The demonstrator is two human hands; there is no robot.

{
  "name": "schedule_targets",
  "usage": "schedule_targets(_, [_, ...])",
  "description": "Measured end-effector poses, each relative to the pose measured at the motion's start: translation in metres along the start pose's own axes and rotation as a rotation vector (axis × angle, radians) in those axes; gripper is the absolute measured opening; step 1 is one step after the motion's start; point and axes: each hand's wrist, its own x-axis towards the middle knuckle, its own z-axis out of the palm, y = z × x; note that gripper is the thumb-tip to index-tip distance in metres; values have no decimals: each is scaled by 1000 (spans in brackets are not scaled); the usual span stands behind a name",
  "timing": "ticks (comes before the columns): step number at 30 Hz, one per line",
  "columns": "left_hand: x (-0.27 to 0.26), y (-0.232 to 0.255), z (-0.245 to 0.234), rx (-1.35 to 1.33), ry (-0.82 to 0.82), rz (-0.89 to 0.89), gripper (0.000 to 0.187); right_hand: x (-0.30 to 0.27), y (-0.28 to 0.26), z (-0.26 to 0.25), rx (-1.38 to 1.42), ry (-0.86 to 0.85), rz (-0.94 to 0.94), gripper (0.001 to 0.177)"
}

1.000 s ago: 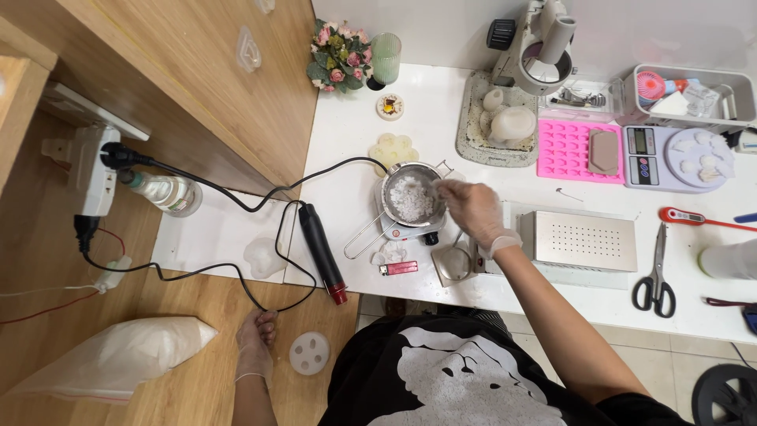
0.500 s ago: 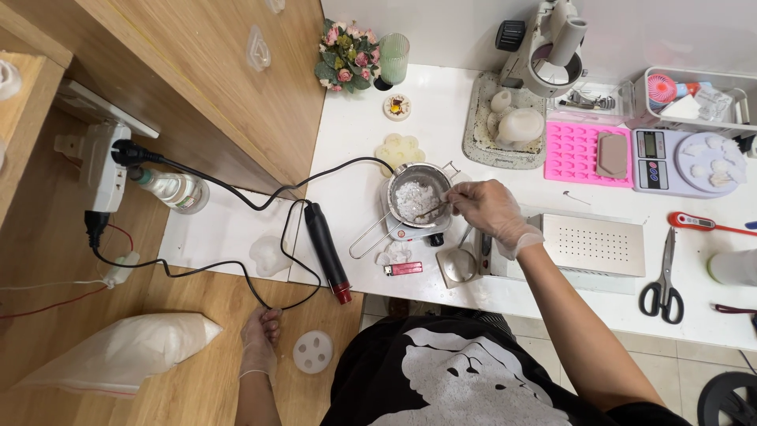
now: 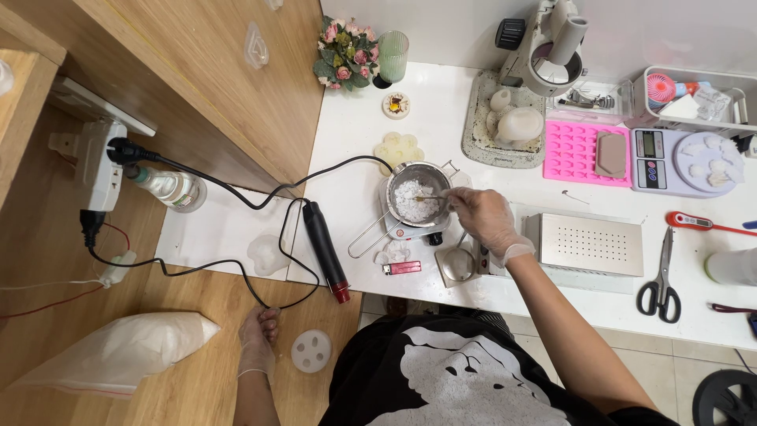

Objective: The person melts wax flakes in a pot on a small electric heater while preparing candle molds.

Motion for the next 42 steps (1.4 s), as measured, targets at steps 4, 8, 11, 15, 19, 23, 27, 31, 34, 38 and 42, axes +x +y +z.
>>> schedule_targets(4, [-4,2,0,50,-12,-7,35,0,1,0,-99,173,64,20])
schedule_targets(8, [0,0,0,35,-10,7,34,-1,-7,-8,-42,-52,196,20])
schedule_targets(11, [-13,5,3,49,5,6,34,-1,-4,-10,178,-180,246,22])
schedule_targets(15, [-16,6,3,49,-30,16,35,2,9,-4,251,-244,112,20])
schedule_targets(19, [-15,6,5,41,7,10,32,5,-2,6,52,-178,-68,23])
schedule_targets(23, [-7,2,1,32,-16,21,31,7,-23,-4,-337,-55,-41,22])
schedule_targets(27, [-38,14,9,84,13,-5,33,3,-19,-14,-424,-48,55,24])
schedule_targets(31, [-35,13,9,65,17,-10,33,-4,-10,-10,-400,-34,63,22])
schedule_targets(34, [-33,10,9,75,16,-1,34,-7,-11,4,-199,-128,50,24])
schedule_targets(38, [-19,5,3,36,2,27,33,-2,-16,21,-316,11,-108,22])
schedule_targets(42, [-23,6,4,30,-21,29,31,1,-15,12,-422,117,-97,20])
